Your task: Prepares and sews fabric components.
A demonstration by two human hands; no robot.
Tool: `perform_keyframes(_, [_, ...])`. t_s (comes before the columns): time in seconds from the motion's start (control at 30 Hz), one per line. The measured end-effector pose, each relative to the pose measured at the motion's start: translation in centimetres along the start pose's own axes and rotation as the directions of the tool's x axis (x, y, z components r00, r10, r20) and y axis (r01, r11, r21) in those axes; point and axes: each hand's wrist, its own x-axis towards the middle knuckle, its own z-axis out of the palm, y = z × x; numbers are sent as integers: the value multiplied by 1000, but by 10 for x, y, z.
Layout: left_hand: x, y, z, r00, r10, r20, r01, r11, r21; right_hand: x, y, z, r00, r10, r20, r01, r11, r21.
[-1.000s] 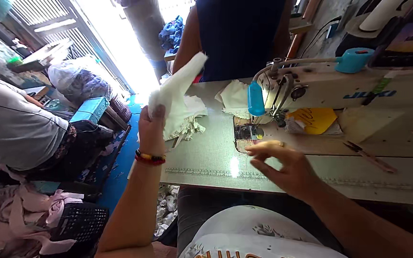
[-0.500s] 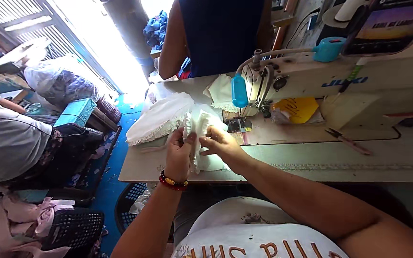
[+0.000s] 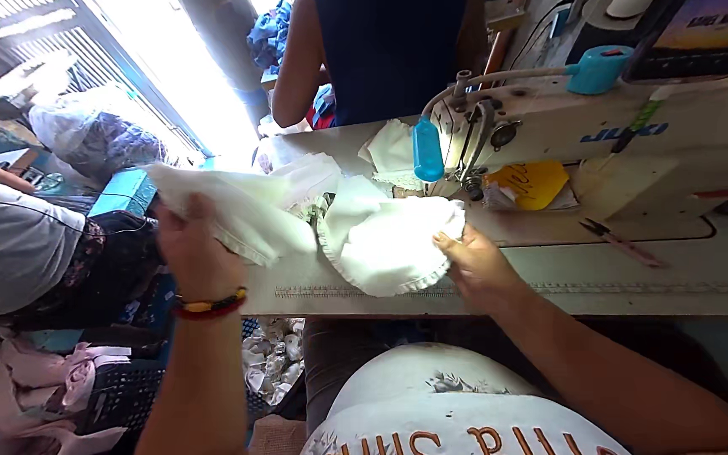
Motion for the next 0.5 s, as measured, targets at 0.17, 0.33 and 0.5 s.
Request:
perform_keyframes(0.17, [65,29,6,894,418,161,-443,773,455,-8,16,-40,985,120,-127,-128,990,-54])
perform_keyframes(0.33, [49,-38,42,789,-304,534,-414,379,828,-18,17,-63,969,214,-123,-235,951,-200])
perform_keyframes(0.5, [8,-109,29,697,-240,675,-549,426,719,-24,13,-66,968,230,-105,-248,944,-219])
